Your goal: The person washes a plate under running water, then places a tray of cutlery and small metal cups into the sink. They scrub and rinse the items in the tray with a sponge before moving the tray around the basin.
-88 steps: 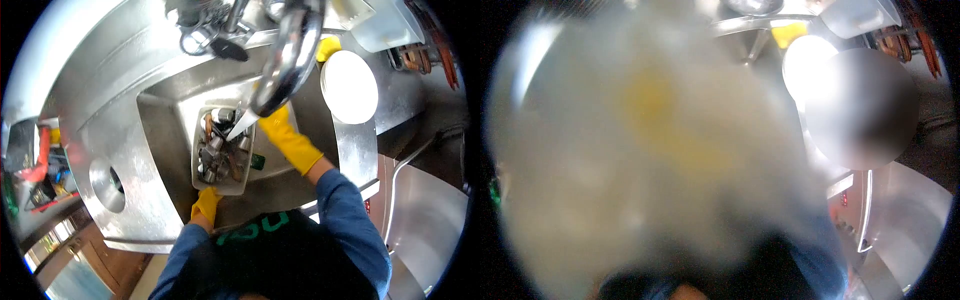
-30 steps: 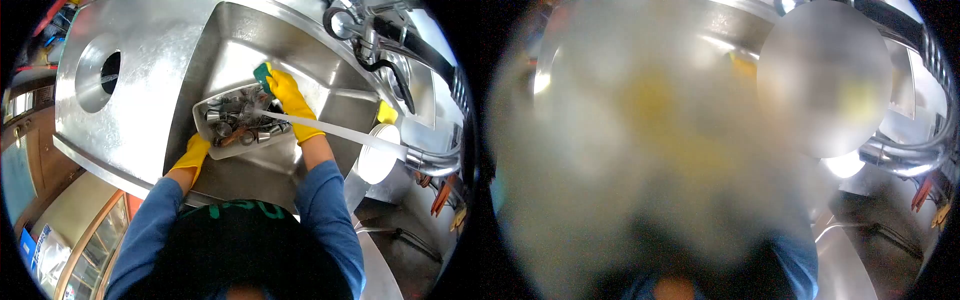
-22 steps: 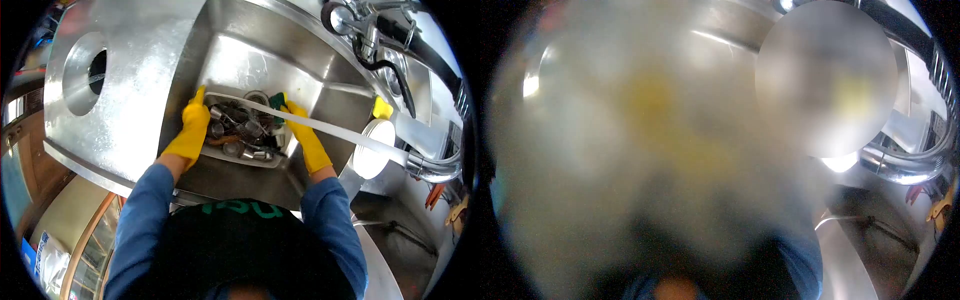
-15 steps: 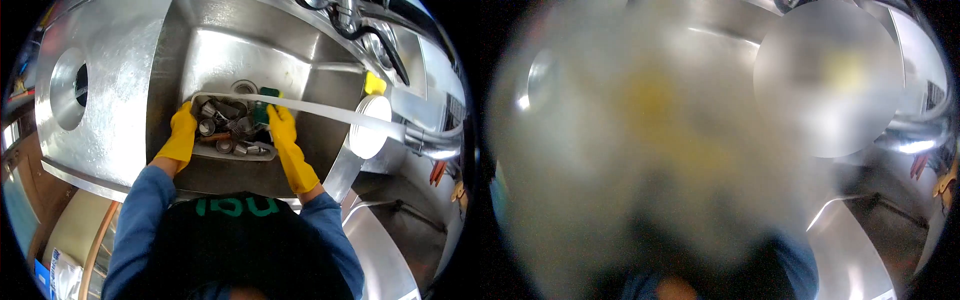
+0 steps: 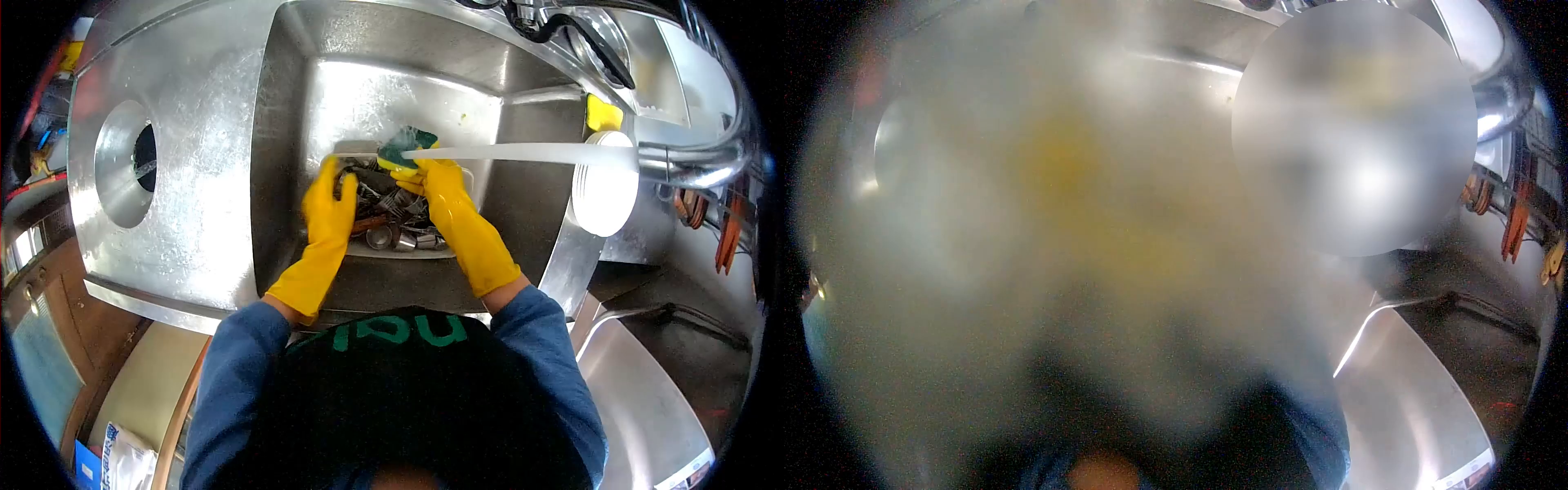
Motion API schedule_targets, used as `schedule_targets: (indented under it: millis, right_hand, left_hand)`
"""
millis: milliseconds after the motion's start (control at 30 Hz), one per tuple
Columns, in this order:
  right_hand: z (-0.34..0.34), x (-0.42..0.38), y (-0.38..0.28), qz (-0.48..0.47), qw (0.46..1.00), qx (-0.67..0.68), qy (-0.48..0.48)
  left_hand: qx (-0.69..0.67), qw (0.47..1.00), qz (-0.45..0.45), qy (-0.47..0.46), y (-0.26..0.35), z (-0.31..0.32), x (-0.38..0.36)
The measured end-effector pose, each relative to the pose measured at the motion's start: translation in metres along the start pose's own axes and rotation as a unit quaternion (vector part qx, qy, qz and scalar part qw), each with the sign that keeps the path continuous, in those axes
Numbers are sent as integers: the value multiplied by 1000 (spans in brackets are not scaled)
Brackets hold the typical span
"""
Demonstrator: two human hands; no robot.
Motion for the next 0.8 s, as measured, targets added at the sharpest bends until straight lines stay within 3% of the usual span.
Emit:
schedule_targets:
  millis: [33,100,133,200,300,333,433,467,500,567,600,633,700,800]
  right_hand:
    - [2,-9,-3,7,1000,-11,-7]
    - [1,-8,11,-7,999,3,-48]
    - [2,-10,12,-22,996,10,-90]
    - [-1,-8,19,-20,997,23,-74]
    - [-8,-9,18,-25,997,23,-69]
    - [-12,-5,12,-31,996,3,-85]
    - [-19,-4,-15,-29,995,3,-93]
    - [-18,-2,-20,-23,990,49,-132]
    - [-17,-3,-22,-19,980,94,-172]
    - [-26,-19,-33,-15,972,125,-197]
    - [-39,-22,-32,-32,983,96,-156]
    - [-52,-23,-28,-46,990,66,-116]
    - [-107,-13,0,-79,987,115,84]
    - [-181,46,83,-14,978,33,204]
  left_hand:
    - [-210,948,-231,-62,2,17,-3]
    - [-465,761,-443,-98,15,50,-5]
    - [-461,763,-442,-106,18,59,1]
    - [-630,519,-570,-96,31,92,-3]
    - [-613,515,-585,-126,39,102,4]
    - [-621,514,-560,-191,29,116,12]
    - [-593,529,-558,-241,21,145,38]
    - [-667,308,-595,-325,42,144,44]
    - [-657,309,-600,-336,44,149,46]
    - [-487,589,-606,-222,32,144,62]
    - [-531,542,-579,-299,34,148,61]
    - [-521,542,-583,-307,34,150,57]
    - [-529,580,-618,-41,9,134,57]
    - [-572,547,-606,-88,-20,141,49]
Point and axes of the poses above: each hand's wrist, its own x-axis towards the middle knuckle, its own z-axis out of the palm, y = z × x, the point moved 6 cm from there along x, towards the middle knuckle, and after that the axes turned 15 degrees about -x, right-handed, at the moved point
